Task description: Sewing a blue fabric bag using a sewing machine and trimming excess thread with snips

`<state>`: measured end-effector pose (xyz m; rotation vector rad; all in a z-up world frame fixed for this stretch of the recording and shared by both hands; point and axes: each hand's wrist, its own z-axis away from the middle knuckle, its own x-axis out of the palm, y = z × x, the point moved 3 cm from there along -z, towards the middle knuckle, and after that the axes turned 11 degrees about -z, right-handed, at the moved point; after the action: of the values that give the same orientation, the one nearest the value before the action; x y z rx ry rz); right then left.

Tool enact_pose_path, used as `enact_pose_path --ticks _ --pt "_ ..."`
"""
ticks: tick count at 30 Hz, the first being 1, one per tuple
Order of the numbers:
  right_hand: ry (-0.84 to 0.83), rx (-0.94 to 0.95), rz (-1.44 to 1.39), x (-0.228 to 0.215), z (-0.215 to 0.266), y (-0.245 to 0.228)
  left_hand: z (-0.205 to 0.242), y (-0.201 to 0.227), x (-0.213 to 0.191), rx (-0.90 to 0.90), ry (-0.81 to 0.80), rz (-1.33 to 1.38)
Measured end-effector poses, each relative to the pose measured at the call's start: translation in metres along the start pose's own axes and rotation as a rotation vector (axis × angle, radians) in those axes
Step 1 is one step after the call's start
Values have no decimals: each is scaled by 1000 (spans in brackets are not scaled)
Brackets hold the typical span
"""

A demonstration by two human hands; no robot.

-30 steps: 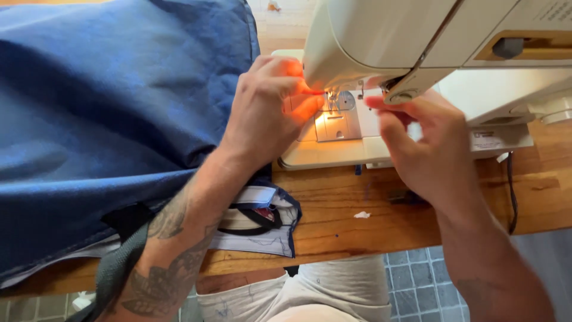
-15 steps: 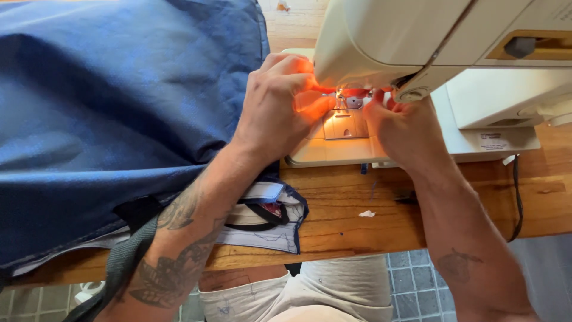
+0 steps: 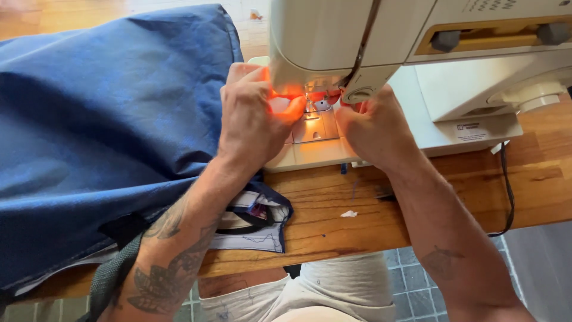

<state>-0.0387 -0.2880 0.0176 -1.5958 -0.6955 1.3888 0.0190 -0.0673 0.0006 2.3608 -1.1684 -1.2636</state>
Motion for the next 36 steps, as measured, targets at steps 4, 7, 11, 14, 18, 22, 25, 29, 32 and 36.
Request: enact_pose_path --ticks 4,7,11,14,18,22,25,29,32,36 --pt "85 -38 -32 -9 -15 27 0 -7 -26 169 30 115" --pt "95 -118 -239 -2 3 -18 -2 -9 -55 157 -96 13" --pt "104 56 -255 -7 19 -30 -1 4 -91 167 -169 -272" --pt "114 -371 -92 0 32 -17 -1 15 -95 290 -229 -428" --pt "-2 -933 201 23 60 -42 0 28 -96 368 -248 -293" --pt "3 -974 377 27 62 -44 -2 31 -103 337 -460 -120" --pt "17 -1054 340 28 59 -38 -16 26 -95 290 -392 0" --pt "27 -1093 279 26 60 -43 -19 -1 -32 66 -245 -144" --pt "14 -1079 206 23 60 -42 -18 -4 -23 117 -203 -215" --pt "3 -1090 194 21 61 -43 -17 7 -21 160 -167 -204"
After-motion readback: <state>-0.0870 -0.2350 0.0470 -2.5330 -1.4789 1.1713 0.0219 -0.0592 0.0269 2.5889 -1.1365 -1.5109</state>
